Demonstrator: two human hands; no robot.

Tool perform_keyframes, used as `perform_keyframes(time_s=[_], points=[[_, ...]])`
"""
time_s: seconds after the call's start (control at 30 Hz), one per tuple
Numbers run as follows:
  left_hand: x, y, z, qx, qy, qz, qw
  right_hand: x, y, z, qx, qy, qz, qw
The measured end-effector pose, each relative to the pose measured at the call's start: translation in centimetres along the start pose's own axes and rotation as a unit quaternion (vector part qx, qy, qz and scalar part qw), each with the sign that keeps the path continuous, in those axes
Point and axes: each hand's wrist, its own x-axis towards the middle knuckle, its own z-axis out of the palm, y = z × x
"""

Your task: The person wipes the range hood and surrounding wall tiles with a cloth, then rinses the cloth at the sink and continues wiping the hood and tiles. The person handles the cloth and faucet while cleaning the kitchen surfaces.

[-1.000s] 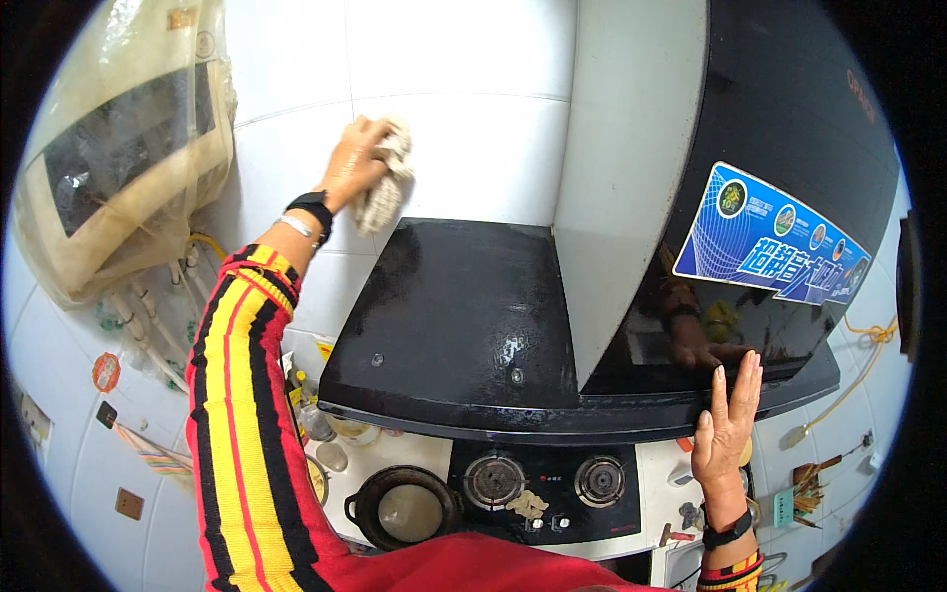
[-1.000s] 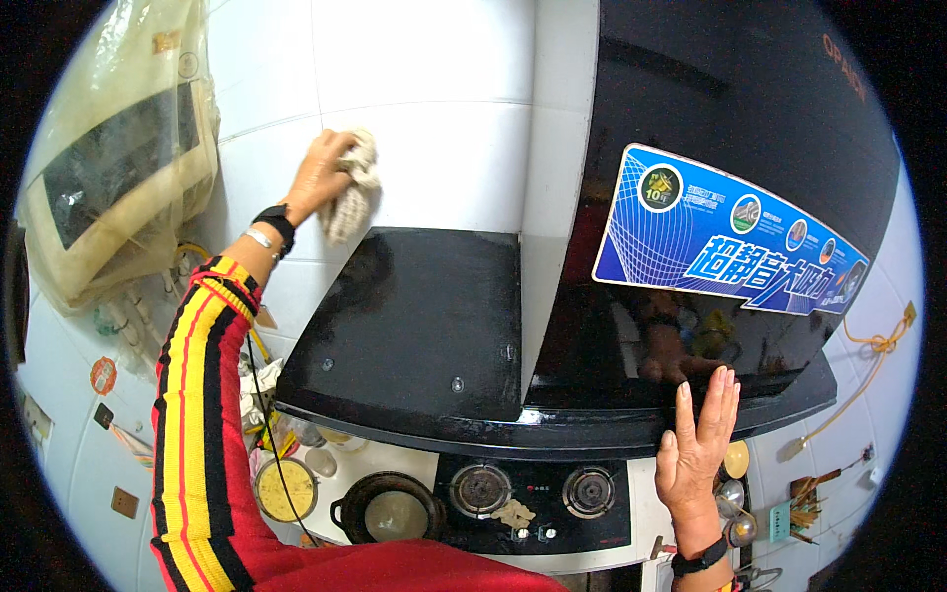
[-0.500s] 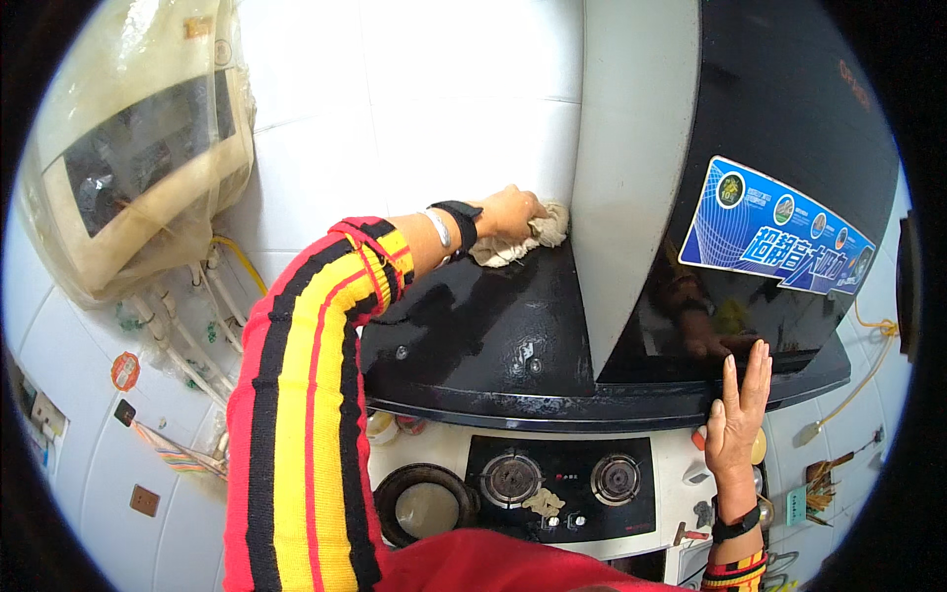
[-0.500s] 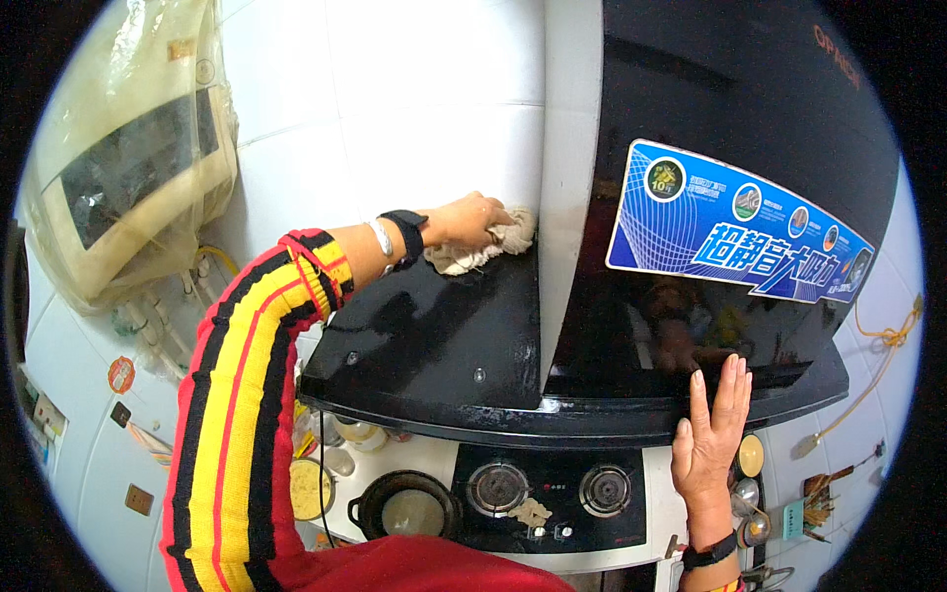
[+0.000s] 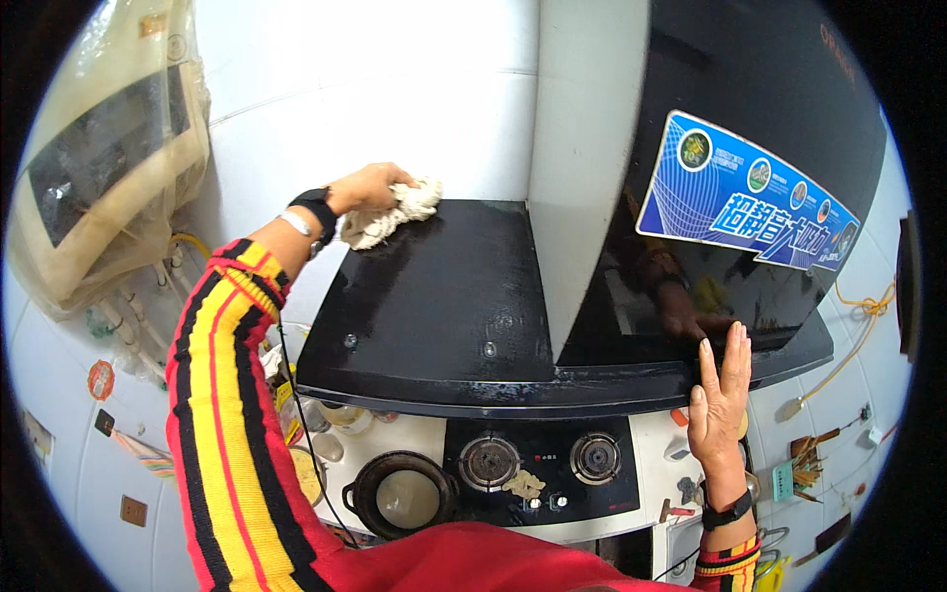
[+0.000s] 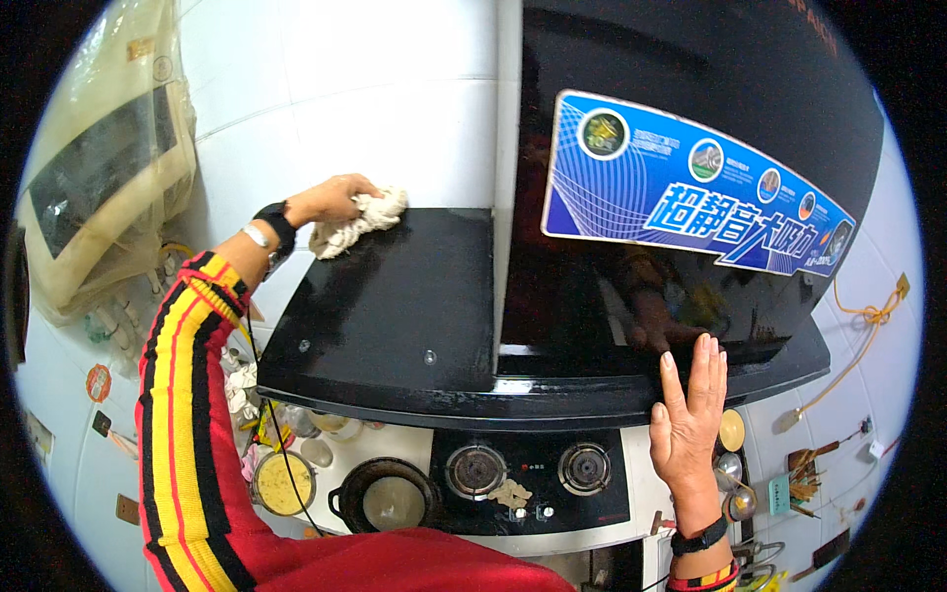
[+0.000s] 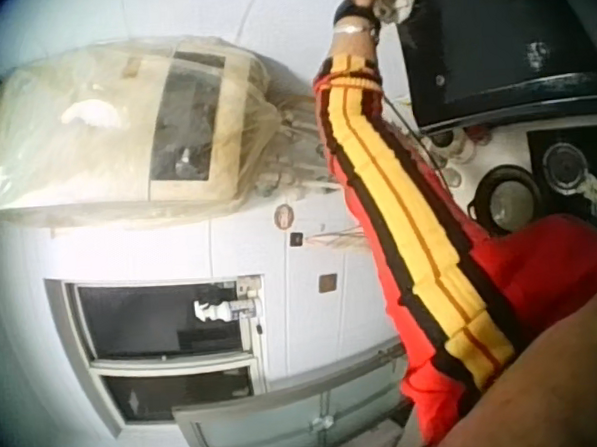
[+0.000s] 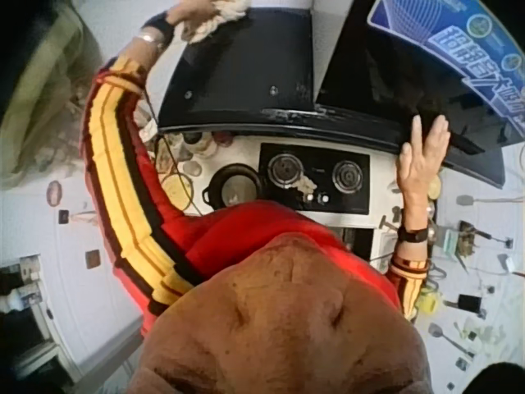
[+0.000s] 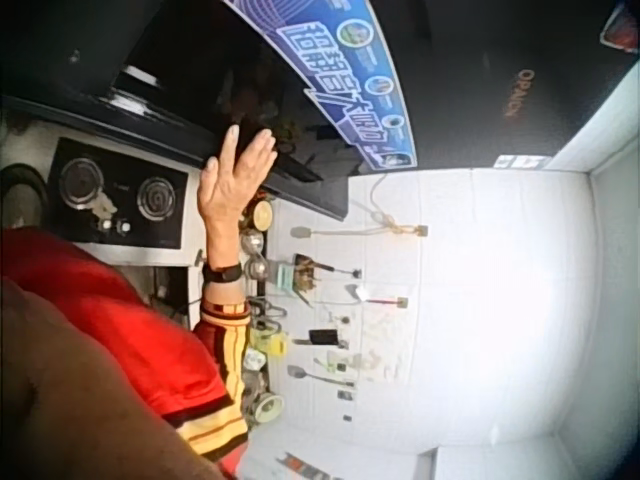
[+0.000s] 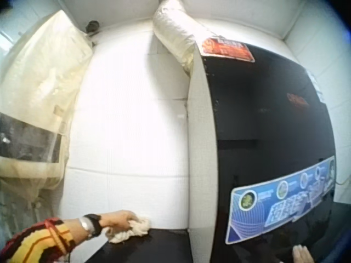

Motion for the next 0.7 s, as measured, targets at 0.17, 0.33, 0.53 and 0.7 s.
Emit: perform_keyframes(time_s=[0.17,0.33,0.53,0.7], points=[[1.1,-0.6,1.1,0.082,0.089,0.045,0.992,0.0,0.4,0.3,-0.012,0.008,-0.017,1.000],[4.9,3.2,3.2,0.062,0.051,0.065,0.995,0.0,-0.1,0.2,0.006,0.020,-0.021,1.000],[6.8,11.1,6.3,0.044,0.045,0.151,0.987,0.0,-0.7,-0.4,0.025,0.027,-0.010,0.999],[3.6,13.4,5.6,0.082,0.004,0.149,0.985,-0.2,-0.7,-0.4,0.034,0.031,-0.011,0.999]])
